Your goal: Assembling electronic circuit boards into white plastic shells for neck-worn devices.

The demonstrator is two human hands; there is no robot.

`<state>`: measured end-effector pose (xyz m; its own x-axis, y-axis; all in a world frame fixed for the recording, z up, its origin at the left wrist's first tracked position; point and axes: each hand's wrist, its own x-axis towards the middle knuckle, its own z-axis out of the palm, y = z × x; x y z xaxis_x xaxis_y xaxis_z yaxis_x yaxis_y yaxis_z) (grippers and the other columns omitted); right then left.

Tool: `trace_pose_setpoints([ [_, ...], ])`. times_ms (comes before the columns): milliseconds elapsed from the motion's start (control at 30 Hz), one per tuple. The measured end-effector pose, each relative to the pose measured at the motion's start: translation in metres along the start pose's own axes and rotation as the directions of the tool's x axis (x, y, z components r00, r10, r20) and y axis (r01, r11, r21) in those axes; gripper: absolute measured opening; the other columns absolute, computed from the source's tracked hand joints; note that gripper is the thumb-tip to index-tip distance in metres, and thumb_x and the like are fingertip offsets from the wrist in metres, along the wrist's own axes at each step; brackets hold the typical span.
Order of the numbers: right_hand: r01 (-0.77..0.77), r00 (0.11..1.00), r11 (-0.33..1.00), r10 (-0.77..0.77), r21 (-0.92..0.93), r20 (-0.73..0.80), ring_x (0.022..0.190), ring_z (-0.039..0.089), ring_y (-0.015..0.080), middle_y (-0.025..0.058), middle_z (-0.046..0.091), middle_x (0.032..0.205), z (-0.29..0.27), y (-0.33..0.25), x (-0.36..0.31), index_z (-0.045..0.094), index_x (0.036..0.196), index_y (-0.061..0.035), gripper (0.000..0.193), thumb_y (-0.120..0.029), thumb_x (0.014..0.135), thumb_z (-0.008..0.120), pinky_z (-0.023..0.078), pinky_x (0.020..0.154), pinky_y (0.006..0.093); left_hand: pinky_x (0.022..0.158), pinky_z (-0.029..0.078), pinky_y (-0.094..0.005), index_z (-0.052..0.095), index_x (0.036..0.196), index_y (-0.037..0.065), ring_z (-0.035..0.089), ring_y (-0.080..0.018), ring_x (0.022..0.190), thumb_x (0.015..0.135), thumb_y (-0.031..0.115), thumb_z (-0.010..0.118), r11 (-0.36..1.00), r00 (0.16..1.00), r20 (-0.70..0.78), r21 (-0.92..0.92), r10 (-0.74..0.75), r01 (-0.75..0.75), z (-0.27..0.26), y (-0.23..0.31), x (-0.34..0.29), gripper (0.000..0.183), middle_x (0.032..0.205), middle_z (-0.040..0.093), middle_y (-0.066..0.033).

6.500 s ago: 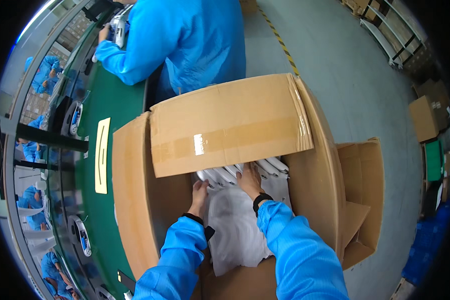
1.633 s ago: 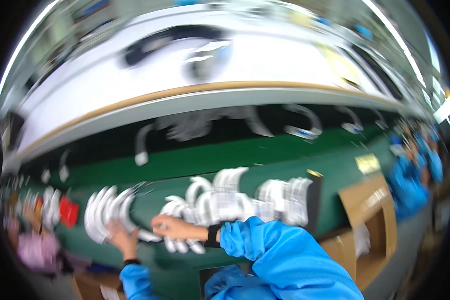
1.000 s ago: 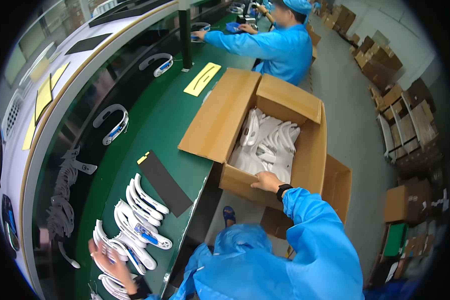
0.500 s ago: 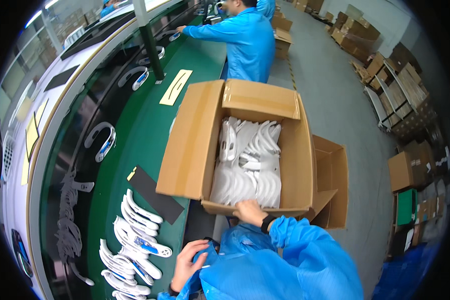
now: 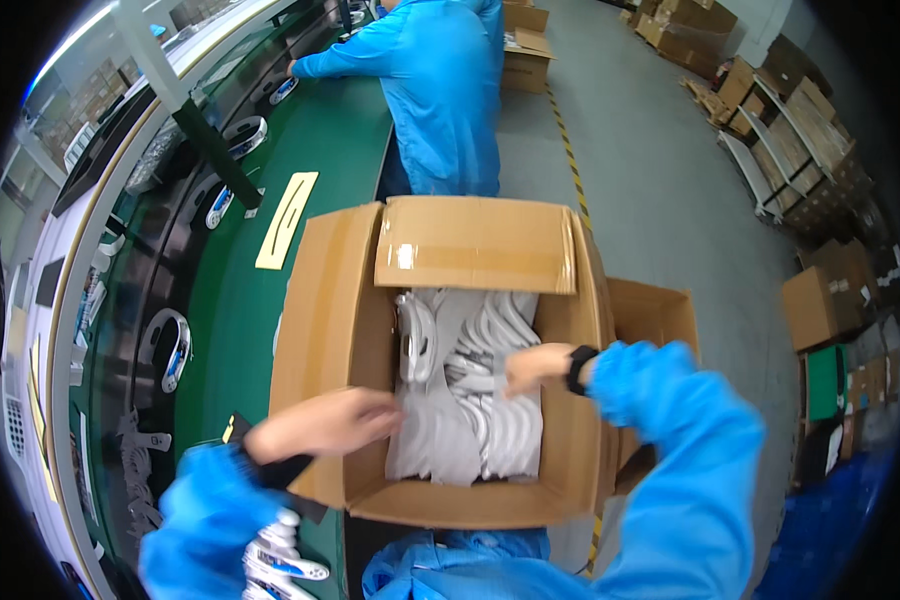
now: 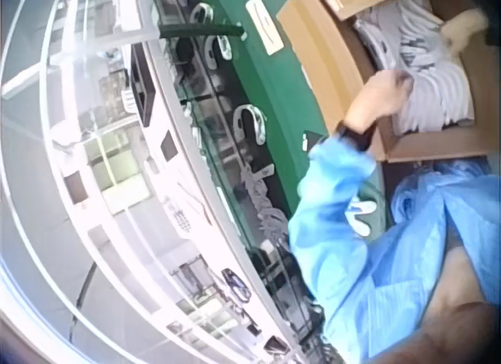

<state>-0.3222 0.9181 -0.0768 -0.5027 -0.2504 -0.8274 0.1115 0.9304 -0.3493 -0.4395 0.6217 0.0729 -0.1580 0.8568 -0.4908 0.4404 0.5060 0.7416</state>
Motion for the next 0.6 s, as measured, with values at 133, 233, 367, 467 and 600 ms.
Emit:
trace_pose_setpoints([
  [133, -0.087, 0.329, 0.947, 0.319, 0.308, -0.889, 0.096, 0.056, 0.0339, 0.021, 0.059, 0.101, -0.002, 0.064, 0.183, 0.059, 0.103, -0.0029, 0.037, -0.028, 0.077, 0.059, 0.045, 0.081, 0.0422, 0.08, 0.046, -0.0377, 0.056, 0.103, -0.007, 0.059, -0.034, 0.09, 0.081, 0.028, 0.055, 0.906, 0.784, -0.511, -0.395, -0.352, 0.149, 0.084, -0.205, 0.2, 0.041, 0.096, 0.061, -0.023],
  [233, -0.212, 0.389, 0.89, 0.456, 0.404, -0.8, 0.116, 0.047, 0.0306, 0.0158, 0.052, 0.121, 0.063, 0.156, 0.254, 0.049, 0.124, -0.007, 0.052, -0.021, 0.076, 0.062, 0.039, 0.094, 0.0397, 0.087, 0.043, -0.0392, 0.046, 0.113, -0.013, 0.054, -0.0393, 0.102, 0.075, 0.035, 0.061, 0.772, 0.525, -0.568, -0.505, -0.634, 0.386, 0.124, -0.261, 0.299, 0.063, 0.107, 0.054, -0.0309],
  [367, -0.055, 0.236, 0.804, 0.587, 0.593, -0.774, 0.107, 0.051, 0.0334, 0.018, 0.055, 0.114, 0.09, 0.179, 0.247, 0.056, 0.111, -0.004, 0.044, -0.03, 0.076, 0.061, 0.041, 0.088, 0.0434, 0.097, 0.034, -0.0411, 0.045, 0.121, 0.0, 0.045, -0.033, 0.115, 0.081, 0.037, 0.053, 0.701, 0.568, -0.5, -0.683, -0.653, 0.205, 0.15, -0.291, 0.36, 0.056, 0.121, 0.05, -0.0213],
  [467, 0.057, 0.445, 0.838, 0.466, 0.543, -0.765, 0.109, 0.049, 0.0334, 0.0181, 0.053, 0.117, 0.065, 0.119, 0.286, 0.053, 0.114, -0.0037, 0.047, -0.028, 0.075, 0.062, 0.04, 0.09, 0.0425, 0.087, 0.041, -0.0426, 0.05, 0.119, 0.007, 0.046, -0.0322, 0.112, 0.08, 0.026, 0.054, 0.863, 0.457, -0.821, -0.083, -0.342, 0.498, 0.23, -0.473, 0.349, 0.043, 0.122, 0.05, -0.0158],
  [600, -0.089, 0.578, 0.828, 0.495, 0.553, -0.649, 0.111, 0.048, 0.0334, 0.0182, 0.05, 0.12, 0.082, 0.147, 0.274, 0.049, 0.118, -0.0034, 0.052, -0.025, 0.073, 0.064, 0.039, 0.092, 0.0413, 0.082, 0.044, -0.0431, 0.05, 0.118, 0.009, 0.046, -0.0342, 0.111, 0.078, 0.018, 0.056, 0.821, 0.555, -0.782, 0.1, -0.285, 0.562, 0.275, -0.436, 0.4, 0.042, 0.124, 0.048, -0.014],
])
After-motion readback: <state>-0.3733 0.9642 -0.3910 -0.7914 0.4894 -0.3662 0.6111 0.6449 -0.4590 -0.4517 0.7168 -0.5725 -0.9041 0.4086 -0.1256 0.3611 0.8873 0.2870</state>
